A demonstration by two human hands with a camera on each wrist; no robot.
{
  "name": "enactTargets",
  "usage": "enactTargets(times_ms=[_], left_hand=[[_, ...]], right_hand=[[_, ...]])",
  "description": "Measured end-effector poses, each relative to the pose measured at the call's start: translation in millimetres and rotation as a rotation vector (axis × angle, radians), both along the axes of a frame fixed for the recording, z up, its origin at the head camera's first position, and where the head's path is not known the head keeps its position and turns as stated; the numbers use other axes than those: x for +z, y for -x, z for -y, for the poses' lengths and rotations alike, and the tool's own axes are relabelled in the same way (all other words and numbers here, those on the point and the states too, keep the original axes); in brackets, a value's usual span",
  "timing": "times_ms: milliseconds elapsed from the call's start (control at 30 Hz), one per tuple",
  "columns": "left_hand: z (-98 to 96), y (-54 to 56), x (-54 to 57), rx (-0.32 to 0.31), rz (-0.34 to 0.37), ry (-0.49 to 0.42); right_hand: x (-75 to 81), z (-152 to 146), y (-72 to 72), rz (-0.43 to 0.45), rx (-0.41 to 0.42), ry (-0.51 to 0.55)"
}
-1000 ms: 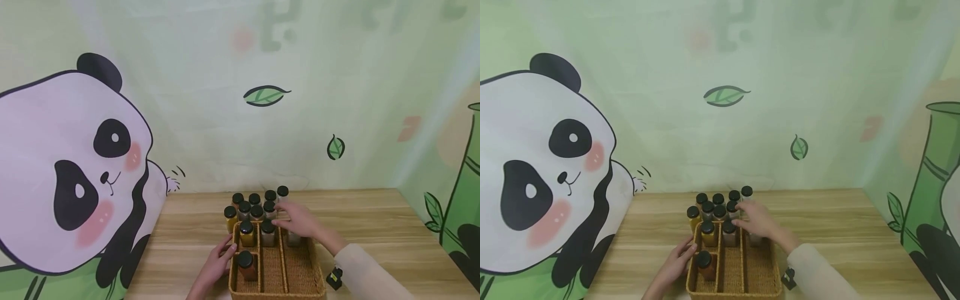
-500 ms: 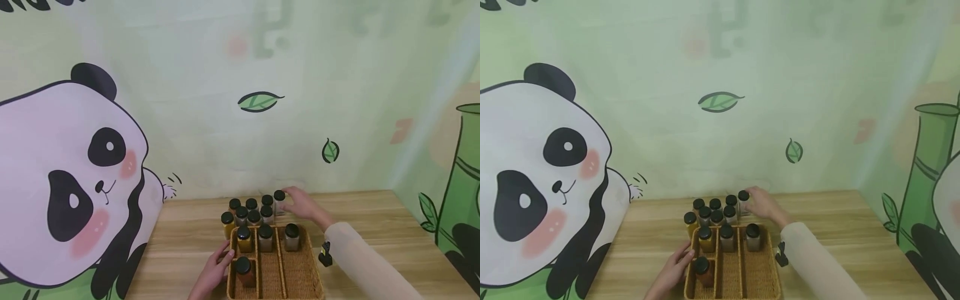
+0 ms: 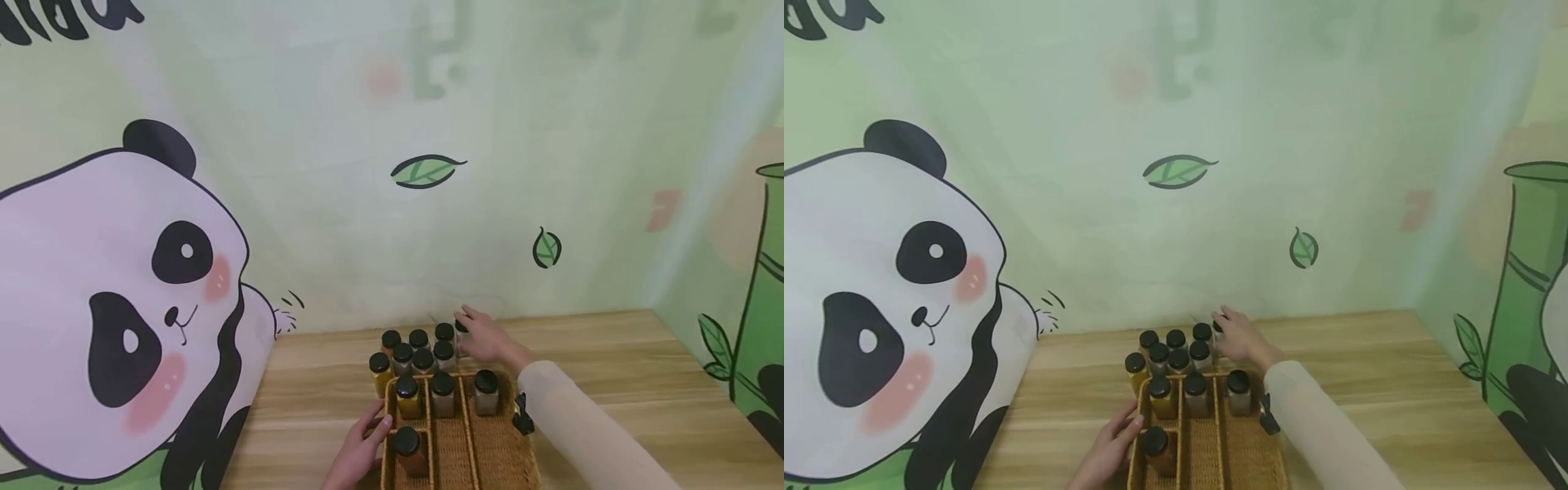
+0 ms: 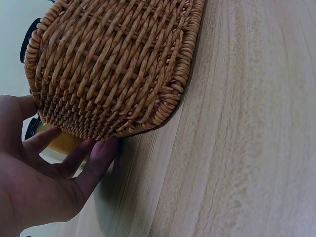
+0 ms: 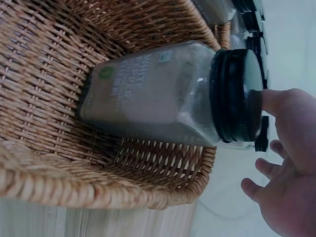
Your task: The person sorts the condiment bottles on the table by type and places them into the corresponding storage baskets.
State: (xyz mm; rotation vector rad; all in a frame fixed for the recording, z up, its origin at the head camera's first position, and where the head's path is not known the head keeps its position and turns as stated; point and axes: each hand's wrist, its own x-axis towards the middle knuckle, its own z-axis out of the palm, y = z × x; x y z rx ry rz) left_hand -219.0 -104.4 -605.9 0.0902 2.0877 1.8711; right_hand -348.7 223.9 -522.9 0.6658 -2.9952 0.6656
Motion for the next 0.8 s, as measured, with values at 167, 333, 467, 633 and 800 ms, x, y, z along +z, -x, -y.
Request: enactTargets(times_ms=[167,333,467,633,800], left_hand=[[-2.6,1.0,-0.6,-0.003,0.007,-0.012],[0.8,1.6,-4.6,0.000,0.024,-0.020],[1.1,-0.6,-8.1,0.001,0.025,-0.015],[0.7,-1.4,-5.3,0.000,0.008,-0.011],[0.5,1.3,-3.5,-0.002,0.004,-0.011]], right_hand=[[-3.4,-1,-0.5,0.013,-0.008,-0.040],[-4.2,2,0.3,-0.025,-0.022,0.005],[-5.5,1,-1.9,-0.046,-0.039,0.005],[-6.3,-8,-8.5,-0.050,-0.066,-0.006],[-7.4,-19,-13.4,-0.046,-0.092,-0.007]])
